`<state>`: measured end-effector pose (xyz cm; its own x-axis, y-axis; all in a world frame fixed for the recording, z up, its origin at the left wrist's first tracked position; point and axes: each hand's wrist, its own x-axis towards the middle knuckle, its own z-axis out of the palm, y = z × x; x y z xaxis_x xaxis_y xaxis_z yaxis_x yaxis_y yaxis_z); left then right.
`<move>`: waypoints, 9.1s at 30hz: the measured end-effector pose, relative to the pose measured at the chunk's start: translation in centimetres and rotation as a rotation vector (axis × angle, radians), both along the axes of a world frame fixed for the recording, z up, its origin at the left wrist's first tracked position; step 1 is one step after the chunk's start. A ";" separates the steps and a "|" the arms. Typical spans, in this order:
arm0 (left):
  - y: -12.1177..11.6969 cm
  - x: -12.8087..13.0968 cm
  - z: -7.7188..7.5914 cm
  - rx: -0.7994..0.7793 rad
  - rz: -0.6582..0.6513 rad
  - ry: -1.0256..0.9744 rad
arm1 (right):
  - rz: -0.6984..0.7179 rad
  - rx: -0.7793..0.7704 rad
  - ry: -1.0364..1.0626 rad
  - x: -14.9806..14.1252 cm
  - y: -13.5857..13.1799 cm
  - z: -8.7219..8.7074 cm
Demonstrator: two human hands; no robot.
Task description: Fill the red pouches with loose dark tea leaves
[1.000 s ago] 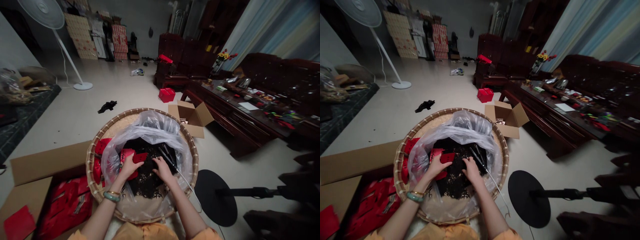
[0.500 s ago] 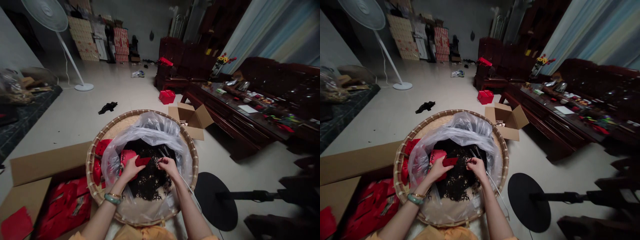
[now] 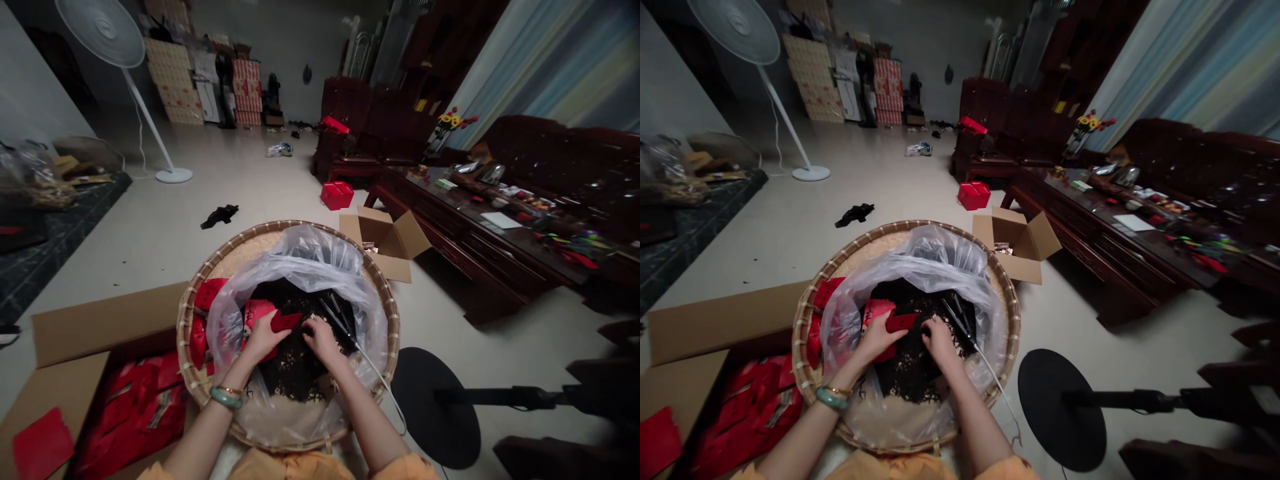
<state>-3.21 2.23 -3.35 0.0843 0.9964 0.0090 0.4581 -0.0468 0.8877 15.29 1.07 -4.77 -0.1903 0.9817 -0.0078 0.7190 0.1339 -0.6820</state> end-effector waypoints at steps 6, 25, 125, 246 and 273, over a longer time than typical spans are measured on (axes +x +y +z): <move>-0.1 0.0 0.0 -0.001 0.000 -0.026 | -0.205 -0.129 0.372 2.1 0.6 0.6; -0.4 1.6 0.9 0.008 -0.131 0.040 | 0.092 0.248 0.159 -0.3 -0.1 11.1; -1.7 3.1 4.3 -0.441 -0.112 -0.699 | -0.100 -0.136 0.581 0.9 0.1 7.7; -0.2 2.8 2.9 -0.685 -0.084 -0.981 | 0.152 -0.171 0.067 2.1 1.4 8.3; -1.1 2.7 3.8 -0.755 -0.178 -0.975 | 0.030 -0.109 0.119 1.8 1.4 7.4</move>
